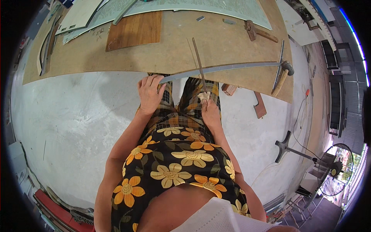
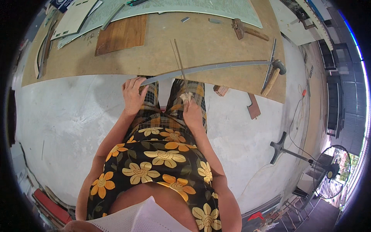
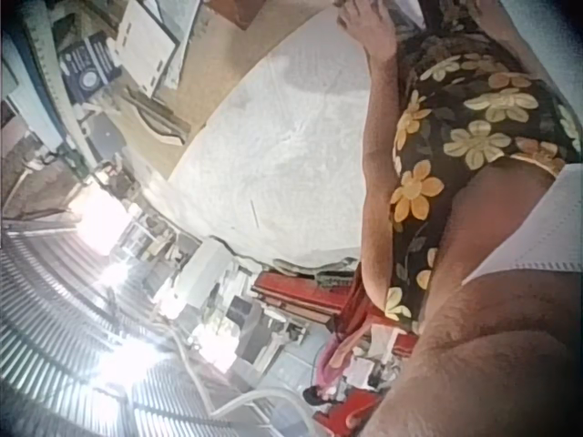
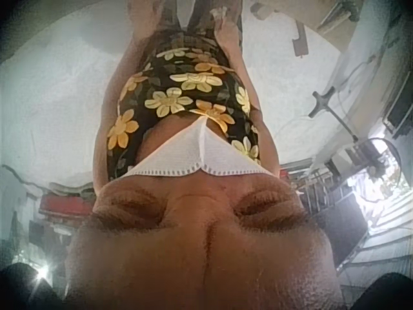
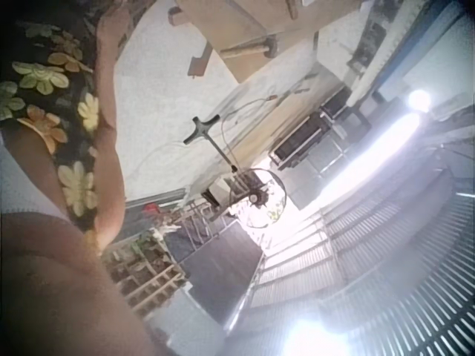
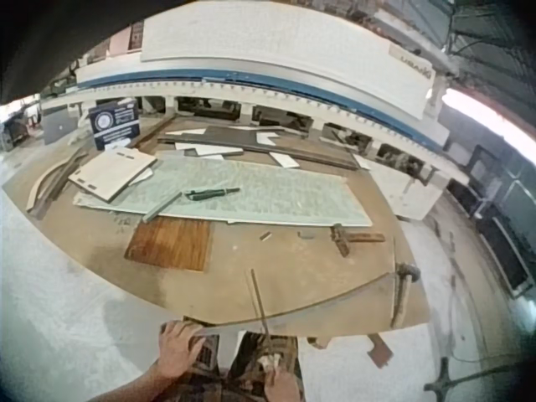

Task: Measure and cut a thin strip of wood using a ruler and a small saw or knife.

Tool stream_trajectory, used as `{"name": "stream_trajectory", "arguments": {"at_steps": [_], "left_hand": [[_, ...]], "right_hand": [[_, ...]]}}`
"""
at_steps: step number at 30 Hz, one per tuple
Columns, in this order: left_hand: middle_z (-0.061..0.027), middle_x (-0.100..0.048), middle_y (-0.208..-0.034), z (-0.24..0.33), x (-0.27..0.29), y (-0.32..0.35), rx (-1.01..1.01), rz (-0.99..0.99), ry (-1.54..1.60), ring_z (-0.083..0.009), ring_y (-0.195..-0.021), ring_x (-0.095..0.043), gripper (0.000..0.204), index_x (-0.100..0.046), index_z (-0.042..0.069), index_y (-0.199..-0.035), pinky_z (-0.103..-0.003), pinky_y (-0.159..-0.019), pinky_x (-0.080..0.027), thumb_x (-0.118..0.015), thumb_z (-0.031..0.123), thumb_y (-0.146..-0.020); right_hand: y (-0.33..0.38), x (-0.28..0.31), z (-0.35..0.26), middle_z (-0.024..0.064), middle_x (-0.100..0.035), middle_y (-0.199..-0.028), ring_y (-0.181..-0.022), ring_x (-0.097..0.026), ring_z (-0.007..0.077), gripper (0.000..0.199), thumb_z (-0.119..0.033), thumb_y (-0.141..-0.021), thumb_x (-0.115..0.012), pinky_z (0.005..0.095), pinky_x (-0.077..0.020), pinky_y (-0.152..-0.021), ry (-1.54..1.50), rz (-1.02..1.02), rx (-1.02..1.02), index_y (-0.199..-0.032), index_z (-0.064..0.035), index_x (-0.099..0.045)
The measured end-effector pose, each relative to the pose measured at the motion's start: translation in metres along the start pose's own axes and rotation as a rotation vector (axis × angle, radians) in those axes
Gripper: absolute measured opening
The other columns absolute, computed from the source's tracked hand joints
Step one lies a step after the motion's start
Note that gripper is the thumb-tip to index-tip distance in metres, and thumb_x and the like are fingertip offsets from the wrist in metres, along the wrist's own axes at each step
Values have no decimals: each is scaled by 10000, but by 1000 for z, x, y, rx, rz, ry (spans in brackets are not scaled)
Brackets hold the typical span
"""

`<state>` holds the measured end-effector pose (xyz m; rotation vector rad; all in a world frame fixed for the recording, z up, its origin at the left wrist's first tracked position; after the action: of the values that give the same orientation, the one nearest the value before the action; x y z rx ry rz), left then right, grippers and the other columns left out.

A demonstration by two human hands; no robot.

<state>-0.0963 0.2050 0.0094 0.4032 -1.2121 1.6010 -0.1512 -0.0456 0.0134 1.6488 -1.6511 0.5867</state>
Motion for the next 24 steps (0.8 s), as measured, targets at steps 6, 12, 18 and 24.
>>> {"name": "stream_trajectory", "arguments": {"at_steps": [6,12,18,24], "left_hand": [[-47,-651,-1090,-2,-2,1,-7,-28,-9,-270,-1005,-586,375,-640,136,-1119,-438,-897,-416,-764,138,-765],[-51,-650,-1069,-3,0,-1,11,-71,19,-269,-1004,-589,373,-642,131,-1116,-431,-855,-422,-762,127,-764],[-59,-639,-1032,-9,8,-10,-21,-75,128,-279,-944,-610,300,-691,110,-1047,-418,-777,-434,-764,111,-756],[-66,-657,-1041,-20,7,-15,50,-169,147,-280,-941,-626,242,-679,77,-1050,-412,-785,-439,-731,127,-819]], "right_hand": [[1,3,-2,348,-618,-803,-801,-606,527,277,-181,-1000,-470,567,-481,-688,-6,-7,-21,-1015,84,-547],[9,-1,13,282,-633,-808,-781,-627,473,317,-227,-1021,-423,494,-492,-685,-7,60,23,-982,59,-554],[12,-1,16,159,-586,-680,-626,-597,318,370,-292,-1046,-398,423,-470,-611,-180,114,28,-964,37,-548],[8,-2,12,326,-614,-884,-844,-598,503,286,-187,-1003,-450,508,-476,-726,-208,51,-47,-1025,79,-556]]}}
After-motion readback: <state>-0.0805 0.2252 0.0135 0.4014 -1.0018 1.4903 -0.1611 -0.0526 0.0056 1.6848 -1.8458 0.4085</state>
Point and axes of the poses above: each hand's wrist, its own y-axis away from the middle knuckle, its own x-axis out of the back of the hand, z = x × y, the point moved 1 cm from there along -y, towards the middle knuckle
